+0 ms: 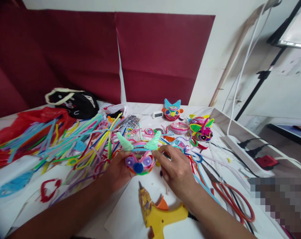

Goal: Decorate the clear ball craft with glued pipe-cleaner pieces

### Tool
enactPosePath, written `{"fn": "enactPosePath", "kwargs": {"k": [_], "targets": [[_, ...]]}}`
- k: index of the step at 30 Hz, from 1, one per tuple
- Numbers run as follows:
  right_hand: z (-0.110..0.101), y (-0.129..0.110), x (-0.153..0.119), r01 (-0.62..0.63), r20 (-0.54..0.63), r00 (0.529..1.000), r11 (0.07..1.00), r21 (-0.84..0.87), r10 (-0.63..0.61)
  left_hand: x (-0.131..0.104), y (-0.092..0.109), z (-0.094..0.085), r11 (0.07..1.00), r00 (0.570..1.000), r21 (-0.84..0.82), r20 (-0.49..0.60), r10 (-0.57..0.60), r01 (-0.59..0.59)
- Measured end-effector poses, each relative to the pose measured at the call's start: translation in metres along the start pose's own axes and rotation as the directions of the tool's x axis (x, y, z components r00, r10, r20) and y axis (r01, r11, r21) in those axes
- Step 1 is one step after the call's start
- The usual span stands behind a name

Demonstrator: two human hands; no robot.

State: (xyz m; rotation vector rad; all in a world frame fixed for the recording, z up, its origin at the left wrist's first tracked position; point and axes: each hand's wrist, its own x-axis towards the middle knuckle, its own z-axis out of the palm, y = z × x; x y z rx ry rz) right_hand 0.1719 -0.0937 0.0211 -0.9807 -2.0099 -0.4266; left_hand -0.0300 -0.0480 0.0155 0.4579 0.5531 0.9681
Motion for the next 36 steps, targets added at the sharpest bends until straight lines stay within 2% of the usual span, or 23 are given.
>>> {"fn": "enactPosePath", "kwargs": {"k": [10, 17, 27, 36], "targets": [[0.000, -0.001, 0.001, -0.009, 0.019, 1.000, 1.000, -0.023, 0.009, 0.000, 0.001, 0.000, 1.000, 0.996, 0.003, 0.082, 0.029, -0.030], [-0.003, -0.002, 0.002, -0.042, 0.039, 0.998, 0.999, -0.015, 0.043, 0.000, 0.001, 0.000, 0.999, 0.997, -0.009, 0.077, 0.031, -0.031], [-0.008, -0.004, 0.008, -0.058, -0.006, 0.998, 0.998, -0.005, 0.058, -0.001, 0.003, 0.002, 0.999, 1.000, -0.033, 0.004, 0.030, -0.029], [-0.013, 0.000, 0.010, -0.062, -0.032, 0.998, 0.997, -0.037, 0.060, 0.003, 0.002, -0.002, 0.999, 0.999, -0.027, 0.024, 0.041, -0.041]]}}
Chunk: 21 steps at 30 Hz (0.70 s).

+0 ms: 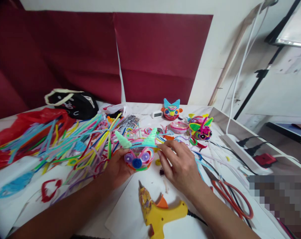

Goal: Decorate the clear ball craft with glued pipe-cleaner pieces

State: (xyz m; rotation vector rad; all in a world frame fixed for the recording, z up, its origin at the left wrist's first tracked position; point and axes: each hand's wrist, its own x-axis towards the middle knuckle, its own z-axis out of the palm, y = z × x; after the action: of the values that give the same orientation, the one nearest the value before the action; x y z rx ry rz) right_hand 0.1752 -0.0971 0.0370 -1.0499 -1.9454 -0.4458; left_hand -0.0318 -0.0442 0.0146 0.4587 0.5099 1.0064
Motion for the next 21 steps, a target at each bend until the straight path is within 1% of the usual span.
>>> {"fn": "enactPosePath", "kwargs": {"k": [7, 13, 17, 19, 21], "targets": [[-0.002, 0.003, 0.001, 0.019, -0.049, 0.999, 0.999, -0.044, -0.021, 0.000, 0.000, -0.002, 1.000, 1.000, 0.001, -0.014, -0.011, 0.011], [-0.008, 0.000, 0.006, 0.021, -0.105, 0.994, 0.998, -0.052, -0.026, 0.002, 0.000, -0.002, 1.000, 0.998, 0.011, 0.055, 0.006, -0.007], [-0.025, -0.006, 0.008, -0.011, -0.167, 0.986, 0.998, -0.054, 0.002, 0.001, 0.001, 0.001, 1.000, 1.000, 0.009, 0.024, 0.006, -0.006], [-0.039, -0.009, 0.004, -0.042, -0.188, 0.982, 0.997, -0.065, 0.029, 0.001, 0.002, 0.002, 1.000, 1.000, -0.007, 0.011, 0.015, -0.015], [-0.055, -0.011, -0.007, -0.073, -0.201, 0.978, 0.994, -0.086, 0.055, 0.002, 0.003, 0.001, 1.000, 1.000, -0.018, 0.008, 0.026, -0.025]]}}
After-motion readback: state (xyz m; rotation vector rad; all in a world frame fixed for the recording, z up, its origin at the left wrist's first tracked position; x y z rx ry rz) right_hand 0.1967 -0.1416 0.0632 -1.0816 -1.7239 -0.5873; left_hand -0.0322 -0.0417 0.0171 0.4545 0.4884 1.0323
